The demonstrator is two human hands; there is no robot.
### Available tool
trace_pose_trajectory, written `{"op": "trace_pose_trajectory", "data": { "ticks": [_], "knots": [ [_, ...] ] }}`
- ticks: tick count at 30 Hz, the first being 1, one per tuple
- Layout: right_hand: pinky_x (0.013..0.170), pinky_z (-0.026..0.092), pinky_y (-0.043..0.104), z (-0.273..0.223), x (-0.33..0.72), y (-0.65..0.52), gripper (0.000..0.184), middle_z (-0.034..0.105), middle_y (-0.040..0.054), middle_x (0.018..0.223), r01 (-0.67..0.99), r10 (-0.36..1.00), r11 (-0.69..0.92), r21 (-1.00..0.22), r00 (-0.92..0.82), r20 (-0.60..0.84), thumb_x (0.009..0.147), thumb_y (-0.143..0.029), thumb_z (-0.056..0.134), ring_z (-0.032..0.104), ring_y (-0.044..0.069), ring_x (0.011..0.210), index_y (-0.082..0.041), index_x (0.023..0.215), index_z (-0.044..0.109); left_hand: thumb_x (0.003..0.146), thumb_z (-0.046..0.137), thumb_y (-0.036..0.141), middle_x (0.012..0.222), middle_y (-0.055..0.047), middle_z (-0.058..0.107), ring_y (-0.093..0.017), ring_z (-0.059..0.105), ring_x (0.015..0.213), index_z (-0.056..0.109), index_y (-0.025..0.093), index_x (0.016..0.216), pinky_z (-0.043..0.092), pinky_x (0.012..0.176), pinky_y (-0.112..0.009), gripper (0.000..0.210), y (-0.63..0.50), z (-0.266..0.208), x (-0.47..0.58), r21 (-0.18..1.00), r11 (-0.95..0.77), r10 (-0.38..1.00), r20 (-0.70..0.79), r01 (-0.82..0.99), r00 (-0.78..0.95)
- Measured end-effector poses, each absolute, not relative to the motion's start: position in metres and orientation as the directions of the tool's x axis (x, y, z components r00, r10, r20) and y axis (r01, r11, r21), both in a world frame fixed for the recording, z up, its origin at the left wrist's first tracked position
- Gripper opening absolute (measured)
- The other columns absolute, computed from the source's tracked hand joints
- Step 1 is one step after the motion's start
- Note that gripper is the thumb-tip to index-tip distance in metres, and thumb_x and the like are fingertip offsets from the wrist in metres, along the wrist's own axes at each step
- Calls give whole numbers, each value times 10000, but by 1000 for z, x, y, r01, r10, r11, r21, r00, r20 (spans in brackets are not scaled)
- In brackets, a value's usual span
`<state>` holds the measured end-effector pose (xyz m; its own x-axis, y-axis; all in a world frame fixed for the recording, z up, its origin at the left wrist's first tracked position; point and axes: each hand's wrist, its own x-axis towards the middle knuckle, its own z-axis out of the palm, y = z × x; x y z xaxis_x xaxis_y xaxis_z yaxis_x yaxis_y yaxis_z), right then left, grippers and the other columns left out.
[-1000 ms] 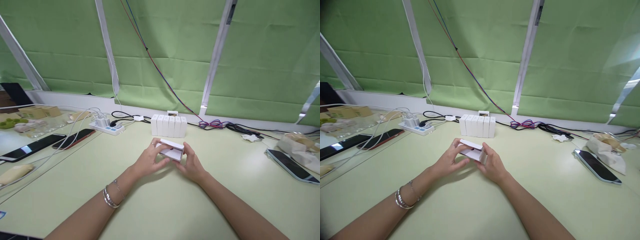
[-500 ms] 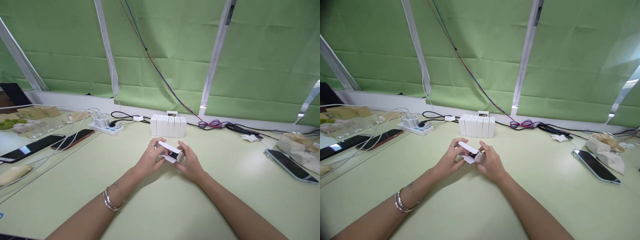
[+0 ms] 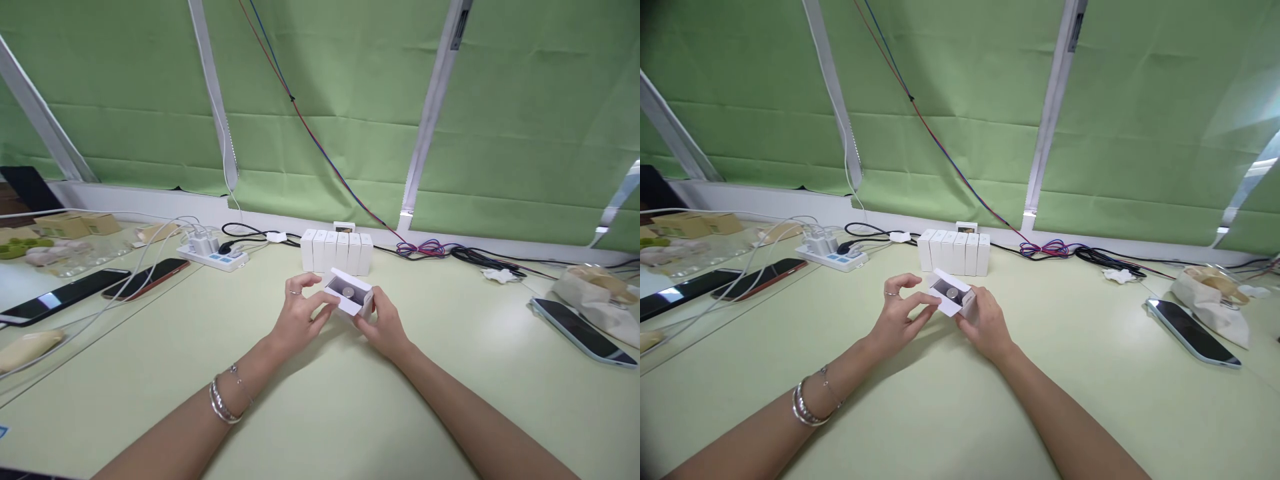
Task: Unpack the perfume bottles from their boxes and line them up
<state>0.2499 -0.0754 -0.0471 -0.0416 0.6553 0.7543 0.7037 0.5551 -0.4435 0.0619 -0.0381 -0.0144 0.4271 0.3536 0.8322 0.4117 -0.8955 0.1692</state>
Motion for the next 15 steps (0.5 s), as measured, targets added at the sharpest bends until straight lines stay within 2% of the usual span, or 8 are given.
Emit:
{"op": "trace_pose_trajectory", "data": {
  "ticks": [2, 4, 6, 8, 11, 15],
  "knots": [
    [664, 473, 330, -48, 250, -75, 316, 567, 65, 915, 705, 652, 549, -449, -25, 758, 751, -228, 538, 540, 204, 812, -187, 1053, 454, 832, 543, 225, 967, -43, 526, -208, 452, 972, 625, 233, 866, 338, 875, -390, 89, -40, -10, 61, 172, -901, 366, 795, 399, 484],
    [672, 479, 331, -48, 248, -77, 351, 565, 68, 937, 706, 630, 578, -409, -67, 774, 745, -213, 543, 536, 206, 829, -194, 1082, 446, 865, 486, 261, 851, -14, 587, -188, 491, 882, 606, 214, 792, 308, 843, -383, 149, -42, -4, 59, 211, -891, 412, 747, 402, 522],
    [690, 486, 333, -48, 245, -79, 413, 560, 74, 971, 715, 595, 615, -332, -144, 791, 730, -180, 545, 527, 211, 865, -202, 1126, 432, 877, 447, 278, 757, 2, 590, -172, 503, 799, 575, 196, 727, 300, 795, -367, 213, -44, 1, 58, 268, -845, 504, 690, 463, 521],
    [684, 495, 324, -48, 241, -81, 481, 553, 79, 987, 736, 574, 626, -258, -211, 791, 702, -150, 545, 523, 216, 888, -207, 1163, 421, 847, 474, 300, 697, 6, 567, -172, 492, 743, 560, 189, 735, 304, 757, -354, 180, -43, 4, 59, 307, -776, 608, 598, 551, 523],
    [633, 502, 301, -49, 236, -82, 521, 552, 85, 974, 785, 564, 602, -149, -285, 775, 672, -139, 537, 538, 214, 873, -195, 1177, 423, 776, 517, 267, 747, -13, 574, -201, 485, 789, 578, 200, 756, 305, 739, -348, 93, -41, 1, 61, 295, -709, 696, 438, 640, 569],
    [592, 479, 289, -53, 233, -82, 465, 569, 89, 956, 799, 515, 597, 73, -451, 729, 674, -107, 494, 555, 200, 804, -177, 1133, 473, 736, 529, 246, 765, -19, 587, -226, 475, 831, 567, 202, 638, 294, 689, -325, 115, -39, -9, 64, 242, -707, 706, 287, 664, 647]
  ]
}}
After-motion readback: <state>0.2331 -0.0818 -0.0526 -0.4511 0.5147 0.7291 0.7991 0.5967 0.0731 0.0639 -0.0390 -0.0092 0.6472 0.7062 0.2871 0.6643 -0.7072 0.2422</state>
